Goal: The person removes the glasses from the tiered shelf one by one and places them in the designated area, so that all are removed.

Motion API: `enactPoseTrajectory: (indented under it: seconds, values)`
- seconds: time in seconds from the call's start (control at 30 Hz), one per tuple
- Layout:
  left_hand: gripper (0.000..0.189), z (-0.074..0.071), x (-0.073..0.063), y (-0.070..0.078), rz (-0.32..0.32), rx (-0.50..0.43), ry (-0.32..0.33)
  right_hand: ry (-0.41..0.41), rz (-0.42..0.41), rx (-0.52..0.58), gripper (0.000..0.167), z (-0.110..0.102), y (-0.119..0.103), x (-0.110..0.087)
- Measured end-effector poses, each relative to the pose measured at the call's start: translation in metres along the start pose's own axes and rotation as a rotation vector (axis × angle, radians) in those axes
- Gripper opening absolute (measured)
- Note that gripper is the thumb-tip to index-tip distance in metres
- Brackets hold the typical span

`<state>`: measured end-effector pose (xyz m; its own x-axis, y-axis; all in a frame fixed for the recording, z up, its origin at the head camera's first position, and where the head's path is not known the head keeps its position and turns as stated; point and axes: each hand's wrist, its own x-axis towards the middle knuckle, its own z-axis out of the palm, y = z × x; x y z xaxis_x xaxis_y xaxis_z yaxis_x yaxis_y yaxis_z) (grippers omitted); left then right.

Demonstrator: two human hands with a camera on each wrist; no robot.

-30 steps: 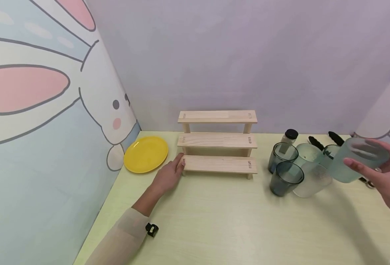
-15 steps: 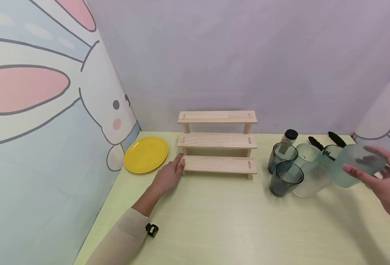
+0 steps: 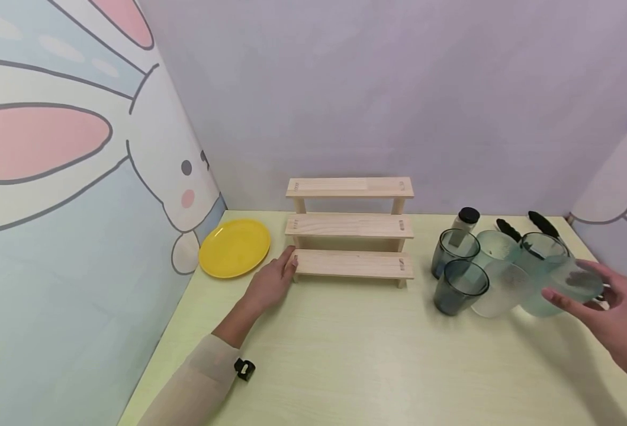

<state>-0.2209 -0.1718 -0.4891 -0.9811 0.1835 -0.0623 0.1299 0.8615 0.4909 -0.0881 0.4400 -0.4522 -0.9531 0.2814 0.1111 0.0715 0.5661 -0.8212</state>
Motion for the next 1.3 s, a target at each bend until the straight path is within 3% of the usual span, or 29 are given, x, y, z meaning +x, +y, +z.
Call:
enactPoseTrajectory:
  seconds: [0.33,0.6,0.73,0.93,1.17,1.3]
  values:
    - [0.065,0.001,-0.001,0.001,-0.018,-0.013,-0.004,0.002,-0.032,-0.049,0.097,0.011,0.014,-0.004]
    - [0.063,-0.004,-0.002,0.001,0.009,-0.001,0.005,0.002,-0.029,-0.108,0.098,0.014,0.024,-0.005]
    - [0.064,-0.007,-0.001,0.001,-0.016,-0.035,-0.022,-0.011,-0.062,-0.18,0.102,0.017,0.022,-0.003]
    - [0.066,-0.011,0.002,-0.001,-0.004,-0.062,-0.066,-0.049,-0.057,-0.279,0.108,0.013,0.015,-0.002]
    - [0.072,-0.023,0.001,-0.002,-0.027,-0.158,-0.08,-0.053,-0.082,-0.288,0.108,0.012,0.014,-0.004]
    - [0.073,-0.035,0.0,-0.001,-0.013,-0.125,-0.052,-0.042,-0.132,-0.253,0.107,0.013,0.014,-0.006]
